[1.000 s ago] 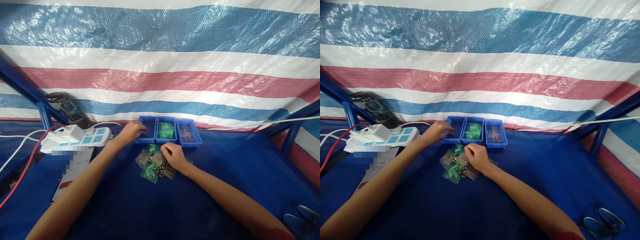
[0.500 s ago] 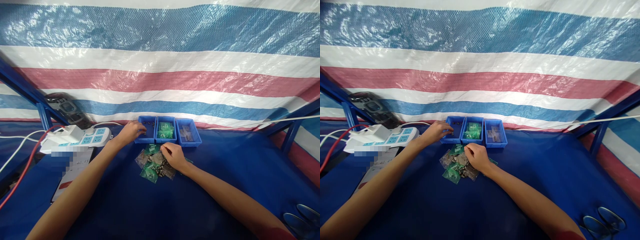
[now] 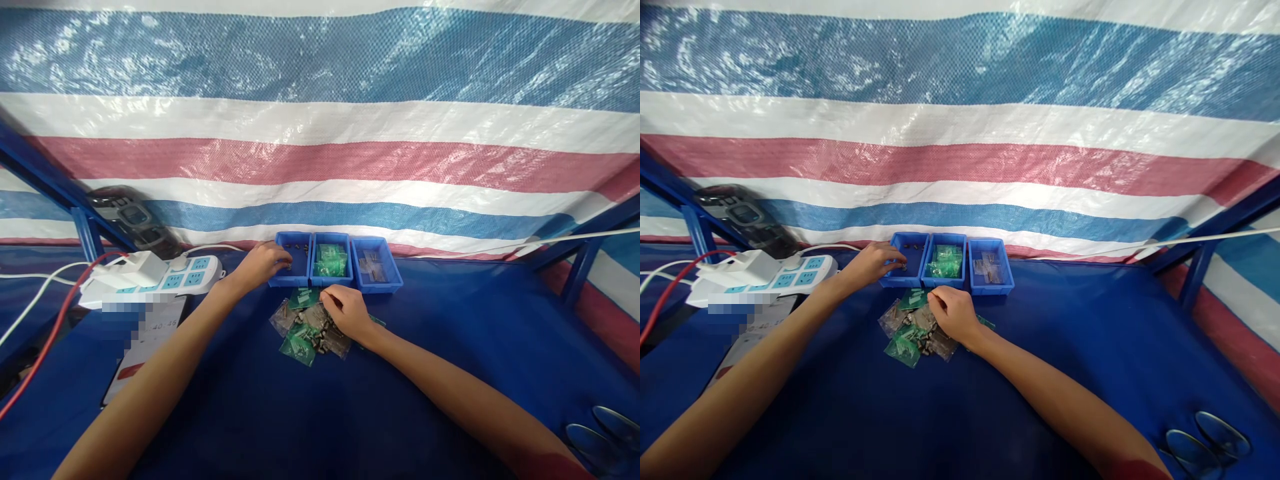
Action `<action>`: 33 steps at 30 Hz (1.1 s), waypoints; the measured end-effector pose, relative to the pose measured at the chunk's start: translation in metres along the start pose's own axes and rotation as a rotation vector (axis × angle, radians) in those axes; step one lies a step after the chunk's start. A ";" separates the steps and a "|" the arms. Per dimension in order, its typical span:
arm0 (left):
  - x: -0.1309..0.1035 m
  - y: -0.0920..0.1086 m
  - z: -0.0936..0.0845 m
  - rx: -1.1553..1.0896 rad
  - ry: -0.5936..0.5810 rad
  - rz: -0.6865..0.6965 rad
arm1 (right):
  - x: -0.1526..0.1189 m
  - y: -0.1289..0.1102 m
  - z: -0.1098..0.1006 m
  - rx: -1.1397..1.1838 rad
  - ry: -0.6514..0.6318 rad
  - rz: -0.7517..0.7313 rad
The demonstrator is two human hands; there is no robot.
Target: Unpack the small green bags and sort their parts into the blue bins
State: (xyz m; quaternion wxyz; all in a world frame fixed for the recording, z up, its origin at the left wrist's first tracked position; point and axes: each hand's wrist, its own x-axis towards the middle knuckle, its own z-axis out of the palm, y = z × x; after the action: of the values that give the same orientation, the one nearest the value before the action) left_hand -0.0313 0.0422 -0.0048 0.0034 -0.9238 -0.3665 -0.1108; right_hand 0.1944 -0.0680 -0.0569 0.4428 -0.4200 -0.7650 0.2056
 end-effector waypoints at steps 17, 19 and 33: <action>-0.001 -0.001 -0.001 -0.023 -0.011 -0.016 | 0.000 0.000 0.000 -0.013 -0.001 0.000; -0.001 -0.001 0.000 -0.019 -0.011 -0.021 | 0.000 0.000 -0.001 -0.010 -0.003 0.002; -0.001 -0.005 -0.001 -0.003 0.079 -0.037 | 0.000 -0.001 0.000 -0.006 0.000 -0.001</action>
State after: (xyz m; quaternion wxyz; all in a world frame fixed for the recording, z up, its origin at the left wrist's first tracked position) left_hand -0.0353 0.0453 -0.0043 0.0143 -0.9117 -0.3831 -0.1479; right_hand 0.1942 -0.0684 -0.0561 0.4416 -0.4208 -0.7658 0.2033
